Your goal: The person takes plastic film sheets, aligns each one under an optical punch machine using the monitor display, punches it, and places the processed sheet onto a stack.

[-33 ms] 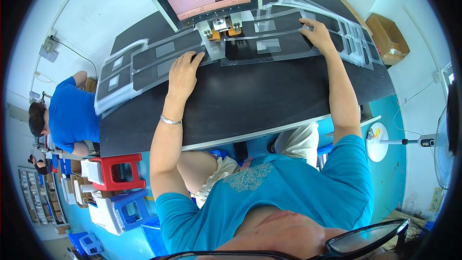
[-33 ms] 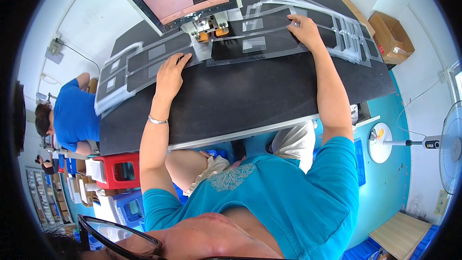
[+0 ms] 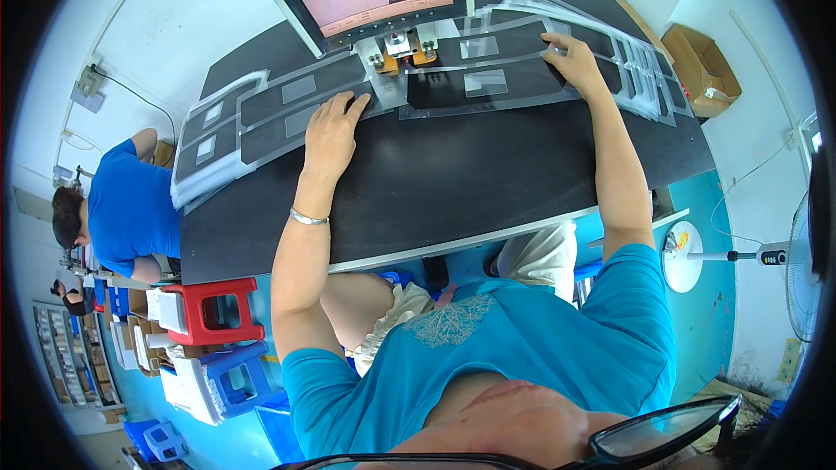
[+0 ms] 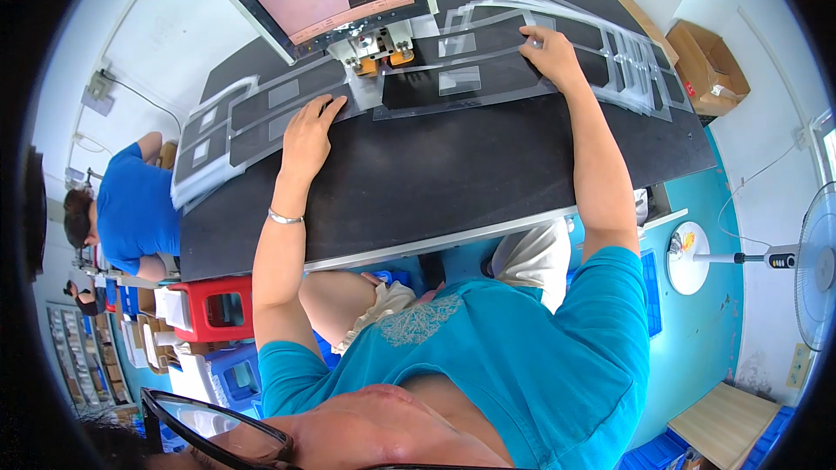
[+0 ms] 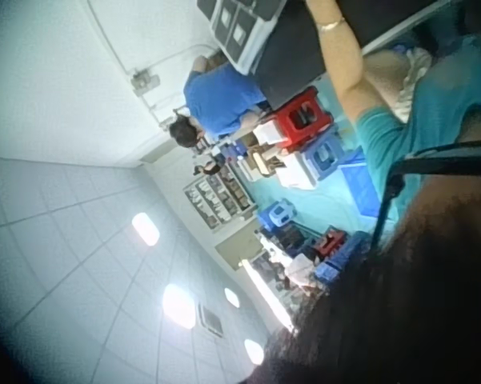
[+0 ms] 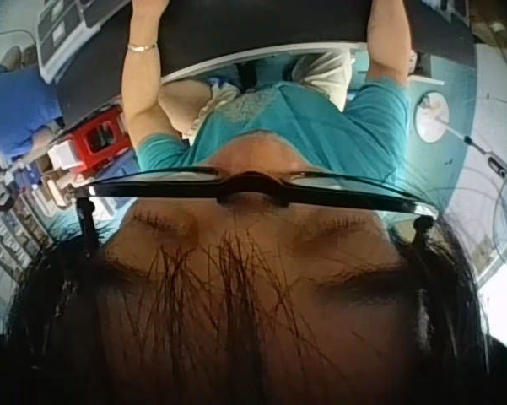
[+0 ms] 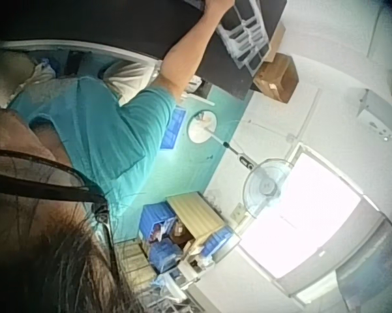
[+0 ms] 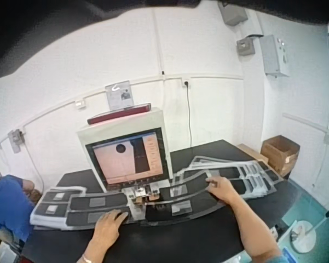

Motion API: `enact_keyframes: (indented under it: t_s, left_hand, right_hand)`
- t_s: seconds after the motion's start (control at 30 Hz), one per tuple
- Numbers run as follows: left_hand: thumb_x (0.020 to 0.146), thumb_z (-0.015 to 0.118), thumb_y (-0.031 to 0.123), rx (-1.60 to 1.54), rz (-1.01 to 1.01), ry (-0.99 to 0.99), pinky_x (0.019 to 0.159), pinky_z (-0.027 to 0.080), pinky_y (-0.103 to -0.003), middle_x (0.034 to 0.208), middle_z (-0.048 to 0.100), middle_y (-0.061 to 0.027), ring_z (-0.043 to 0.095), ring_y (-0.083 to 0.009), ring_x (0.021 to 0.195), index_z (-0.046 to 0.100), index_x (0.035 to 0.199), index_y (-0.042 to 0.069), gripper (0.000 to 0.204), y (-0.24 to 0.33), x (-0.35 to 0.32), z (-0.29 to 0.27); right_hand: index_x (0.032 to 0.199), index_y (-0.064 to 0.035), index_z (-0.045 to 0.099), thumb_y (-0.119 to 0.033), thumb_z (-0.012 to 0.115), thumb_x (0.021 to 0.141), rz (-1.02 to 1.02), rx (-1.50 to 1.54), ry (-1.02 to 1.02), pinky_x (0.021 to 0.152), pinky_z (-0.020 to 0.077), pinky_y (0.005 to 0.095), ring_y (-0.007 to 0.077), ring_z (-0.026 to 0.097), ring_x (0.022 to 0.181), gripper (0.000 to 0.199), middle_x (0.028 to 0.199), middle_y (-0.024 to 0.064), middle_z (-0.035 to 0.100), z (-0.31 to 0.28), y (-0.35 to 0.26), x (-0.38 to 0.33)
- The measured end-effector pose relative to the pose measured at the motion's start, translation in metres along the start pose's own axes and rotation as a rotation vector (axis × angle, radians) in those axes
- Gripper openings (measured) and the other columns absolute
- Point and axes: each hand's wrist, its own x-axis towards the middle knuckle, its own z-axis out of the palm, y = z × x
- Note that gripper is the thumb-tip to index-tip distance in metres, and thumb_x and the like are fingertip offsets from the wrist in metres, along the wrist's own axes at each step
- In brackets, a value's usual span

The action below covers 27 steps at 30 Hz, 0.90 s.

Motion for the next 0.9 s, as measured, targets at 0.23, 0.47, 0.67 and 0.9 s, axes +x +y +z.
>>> enact_keyframes:
  t_s: [0.23, 0.47, 0.67, 0.9]
  left_hand:
    - [0.075, 0.060, -0.011, 0.003, 0.021, -0.011, 0.096, 0.052, -0.041, 0.123, 0.067, -0.0126, 0.063, -0.0290, 0.117, 0.067, 0.123, 0.010, 0.052, -0.003, -0.002, 0.005]
    - [0.078, 0.054, -0.011, -0.018, -0.003, -0.052, 0.097, 0.053, -0.040, 0.127, 0.067, -0.0106, 0.064, -0.0299, 0.116, 0.068, 0.124, 0.013, 0.053, -0.004, -0.001, 0.003]
    - [0.078, 0.054, -0.011, 0.005, 0.007, -0.036, 0.096, 0.054, -0.040, 0.126, 0.067, -0.0102, 0.064, -0.0298, 0.115, 0.068, 0.123, 0.013, 0.053, -0.005, -0.003, 0.003]
    - [0.075, 0.060, -0.011, -0.019, 0.010, -0.031, 0.095, 0.053, -0.041, 0.122, 0.068, -0.0115, 0.064, -0.0289, 0.116, 0.069, 0.120, 0.010, 0.050, -0.002, -0.004, 0.004]
  right_hand:
    - [0.128, -0.0063, 0.068, -0.018, 0.067, 0.083, -0.051, -0.019, 0.194, 0.093, 0.0496, 0.0332, 0.0242, 0.067, 0.099, 0.046, 0.112, 0.0118, 0.070, 0.010, 0.010, 0.006]
    - [0.128, -0.0087, 0.068, -0.020, 0.067, 0.082, -0.083, -0.082, 0.341, 0.096, 0.0499, 0.0366, 0.0303, 0.067, 0.104, 0.047, 0.119, 0.0141, 0.069, 0.028, 0.016, 0.011]
    - [0.128, -0.0088, 0.067, -0.020, 0.066, 0.083, -0.113, -0.091, 0.368, 0.099, 0.0488, 0.0371, 0.0316, 0.065, 0.112, 0.046, 0.124, 0.0166, 0.068, 0.032, 0.017, 0.013]
    - [0.129, -0.0084, 0.067, -0.024, 0.067, 0.091, -0.121, -0.065, 0.386, 0.096, 0.0500, 0.0372, 0.0292, 0.066, 0.107, 0.041, 0.124, 0.0158, 0.068, 0.031, 0.020, 0.011]
